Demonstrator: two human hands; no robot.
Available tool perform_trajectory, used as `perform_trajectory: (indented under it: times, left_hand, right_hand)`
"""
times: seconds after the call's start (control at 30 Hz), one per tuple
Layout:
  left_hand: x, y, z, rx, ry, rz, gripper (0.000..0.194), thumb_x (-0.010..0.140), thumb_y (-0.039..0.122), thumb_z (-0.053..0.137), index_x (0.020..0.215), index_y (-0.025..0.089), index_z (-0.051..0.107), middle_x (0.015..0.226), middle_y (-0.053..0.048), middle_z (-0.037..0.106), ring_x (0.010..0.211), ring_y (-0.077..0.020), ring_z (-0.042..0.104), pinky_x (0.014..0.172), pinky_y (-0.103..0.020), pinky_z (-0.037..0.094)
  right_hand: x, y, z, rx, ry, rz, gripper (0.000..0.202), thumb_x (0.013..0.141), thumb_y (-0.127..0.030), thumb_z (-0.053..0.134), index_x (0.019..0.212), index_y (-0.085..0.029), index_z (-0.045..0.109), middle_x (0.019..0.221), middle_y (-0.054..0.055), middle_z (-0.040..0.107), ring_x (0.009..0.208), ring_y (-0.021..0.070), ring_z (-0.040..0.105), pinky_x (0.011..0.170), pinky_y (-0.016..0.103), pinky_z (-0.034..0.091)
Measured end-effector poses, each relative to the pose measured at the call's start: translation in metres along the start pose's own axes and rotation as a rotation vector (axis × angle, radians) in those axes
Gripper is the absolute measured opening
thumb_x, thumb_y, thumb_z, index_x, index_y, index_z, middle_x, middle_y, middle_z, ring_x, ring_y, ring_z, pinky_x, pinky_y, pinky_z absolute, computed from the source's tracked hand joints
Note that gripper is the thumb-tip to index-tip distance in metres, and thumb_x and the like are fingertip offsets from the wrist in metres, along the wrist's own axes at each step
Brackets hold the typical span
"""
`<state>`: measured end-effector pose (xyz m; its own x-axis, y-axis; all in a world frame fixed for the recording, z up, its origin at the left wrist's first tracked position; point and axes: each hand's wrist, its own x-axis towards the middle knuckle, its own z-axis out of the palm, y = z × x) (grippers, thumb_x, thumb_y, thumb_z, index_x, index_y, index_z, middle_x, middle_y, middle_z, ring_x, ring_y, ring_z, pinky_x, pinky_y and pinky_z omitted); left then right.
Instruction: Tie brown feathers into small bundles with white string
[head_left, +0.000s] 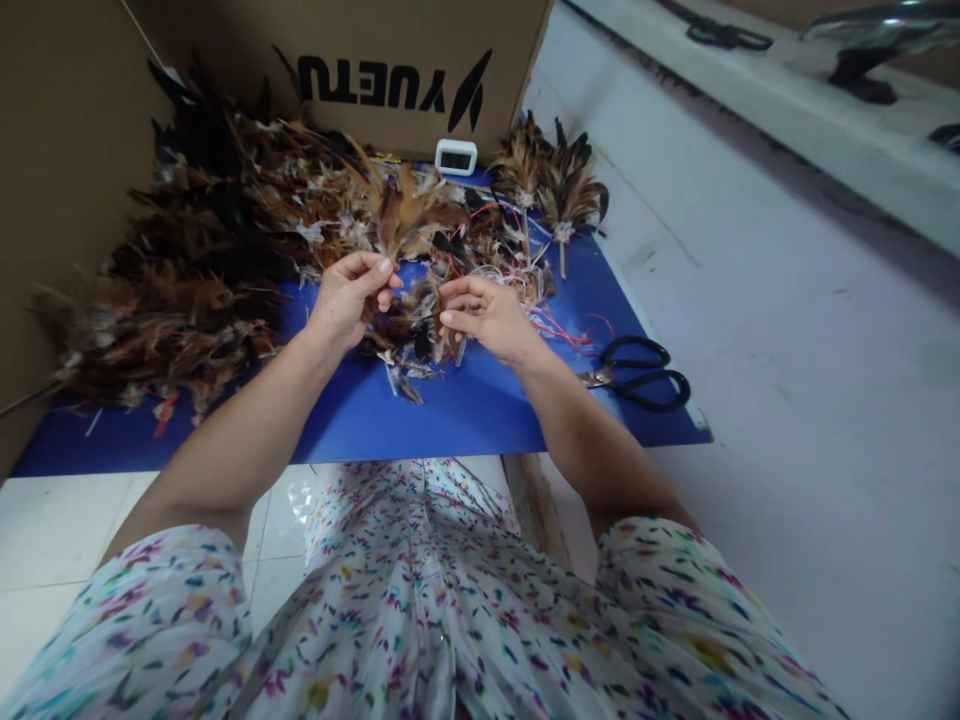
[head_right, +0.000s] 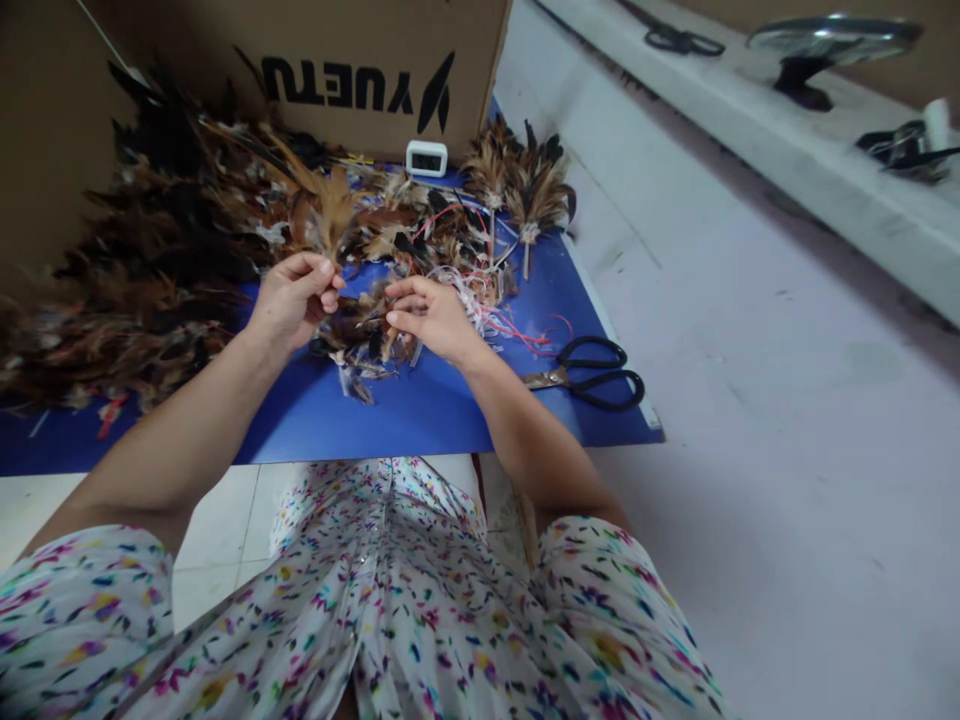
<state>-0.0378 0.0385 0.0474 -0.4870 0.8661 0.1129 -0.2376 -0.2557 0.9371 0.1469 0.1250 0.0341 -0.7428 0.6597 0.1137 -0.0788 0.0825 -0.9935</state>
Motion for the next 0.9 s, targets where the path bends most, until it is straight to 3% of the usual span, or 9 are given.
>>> perform_trajectory:
  times: [0.43,0.63,0.7,0.8,0.9]
  left_hand:
    - [0.001,-0.003,-0.001,0.045,0.002,-0.001,0.02,0.079,0.017,0.077,0.067,0.017,0.06,0.059,0.004,0.064,0.04,-0.0035,0.049,0.04,-0.015,0.038]
    - [0.001,-0.002,-0.001,0.035,-0.005,0.0,0.02,0.079,0.016,0.076,0.067,0.017,0.06,0.059,0.003,0.064,0.04,-0.0035,0.049,0.04,-0.015,0.038]
    - [0.001,-0.002,-0.001,0.052,-0.011,0.009,0.021,0.079,0.017,0.077,0.067,0.017,0.06,0.059,0.003,0.064,0.04,-0.0034,0.049,0.04,-0.015,0.038]
    - [0.001,-0.003,-0.001,0.075,-0.01,0.025,0.021,0.08,0.018,0.077,0.067,0.017,0.059,0.059,0.004,0.063,0.04,-0.0034,0.048,0.04,-0.015,0.038]
    - [0.001,-0.003,-0.001,0.075,-0.008,0.024,0.02,0.081,0.017,0.075,0.067,0.017,0.06,0.059,0.004,0.063,0.04,-0.0034,0.048,0.04,-0.015,0.038]
  right_hand:
    - [0.004,-0.001,-0.005,-0.16,0.132,-0.002,0.006,0.081,-0.019,0.069,0.086,-0.017,0.067,0.064,-0.001,0.065,0.06,0.0109,0.066,0.052,0.021,0.048]
    - [0.008,0.003,-0.006,-0.21,0.169,0.022,0.01,0.084,-0.012,0.06,0.09,-0.017,0.066,0.066,-0.001,0.065,0.06,0.0122,0.068,0.05,0.022,0.047]
    - [0.009,0.007,-0.009,-0.307,0.188,-0.015,0.011,0.086,-0.013,0.059,0.092,-0.017,0.066,0.073,0.0,0.068,0.062,0.0131,0.069,0.055,0.025,0.051]
    - [0.009,0.01,-0.014,-0.561,0.214,-0.157,0.014,0.085,-0.013,0.06,0.093,-0.019,0.069,0.089,0.003,0.074,0.079,0.0168,0.071,0.077,0.034,0.057]
    - [0.007,0.008,-0.017,-0.802,0.213,-0.275,0.017,0.084,-0.011,0.06,0.092,-0.02,0.072,0.099,0.005,0.075,0.098,0.0215,0.069,0.092,0.04,0.054]
